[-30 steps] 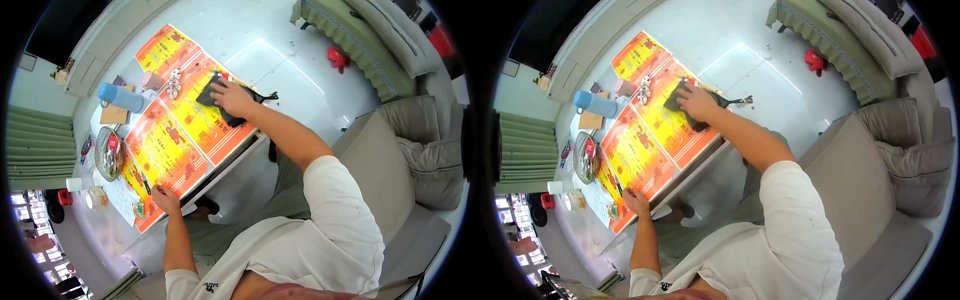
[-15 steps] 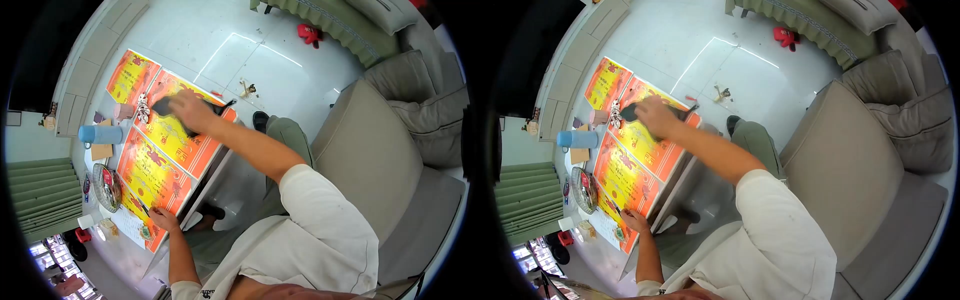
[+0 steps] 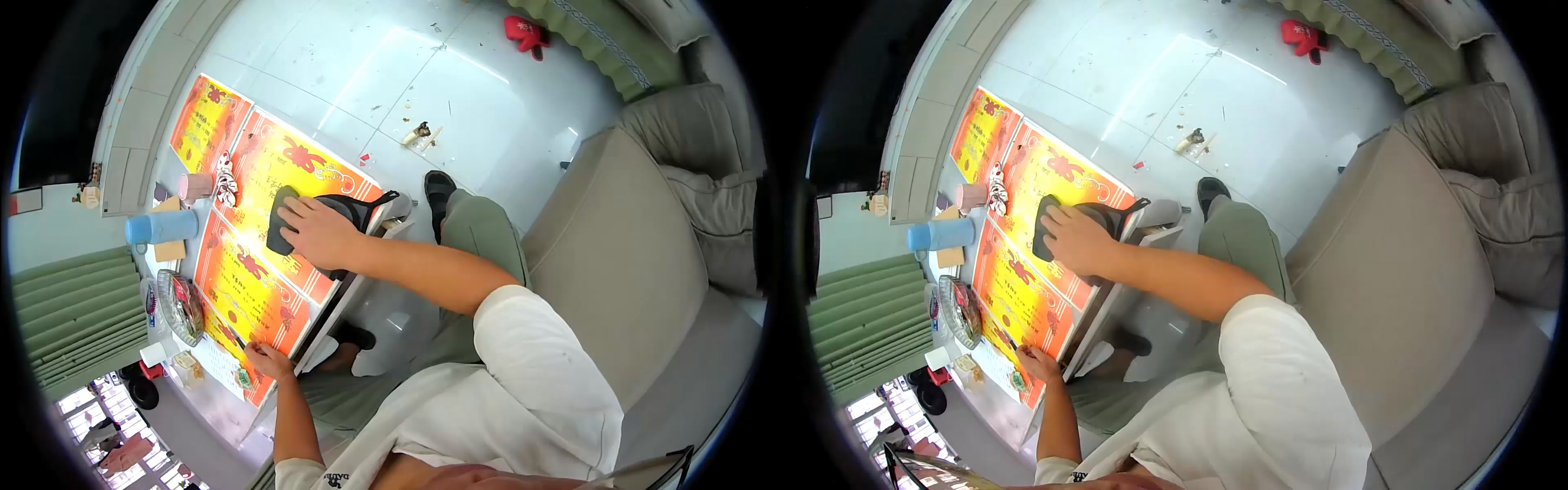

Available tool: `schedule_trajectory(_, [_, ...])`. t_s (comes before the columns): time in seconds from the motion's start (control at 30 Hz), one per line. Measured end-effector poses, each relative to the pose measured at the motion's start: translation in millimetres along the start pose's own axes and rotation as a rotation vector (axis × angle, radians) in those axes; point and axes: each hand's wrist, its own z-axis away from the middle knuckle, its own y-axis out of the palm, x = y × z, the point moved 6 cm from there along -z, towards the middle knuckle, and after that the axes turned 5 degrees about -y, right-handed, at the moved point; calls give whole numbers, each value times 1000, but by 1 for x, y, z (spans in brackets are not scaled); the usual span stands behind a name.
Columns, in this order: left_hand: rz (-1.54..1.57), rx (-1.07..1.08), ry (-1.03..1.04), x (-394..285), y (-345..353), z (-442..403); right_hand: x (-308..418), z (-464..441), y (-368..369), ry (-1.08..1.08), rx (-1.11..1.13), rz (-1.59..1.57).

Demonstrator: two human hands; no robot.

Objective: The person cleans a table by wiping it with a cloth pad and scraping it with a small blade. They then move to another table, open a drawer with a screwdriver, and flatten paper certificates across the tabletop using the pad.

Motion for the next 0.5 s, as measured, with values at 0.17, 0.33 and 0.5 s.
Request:
schedule_trajectory(0.17, [-39,5,-22,-1,1,0,-2,-1,4,-5,15,16])
schedule_trajectory(0.33, [-16,-3,1,2,1,0,-1,0,5,-11,5,46])
schedule_trajectory(0.5, [-31,-6,-2,2,0,0,-1,1,7,6,6,59])
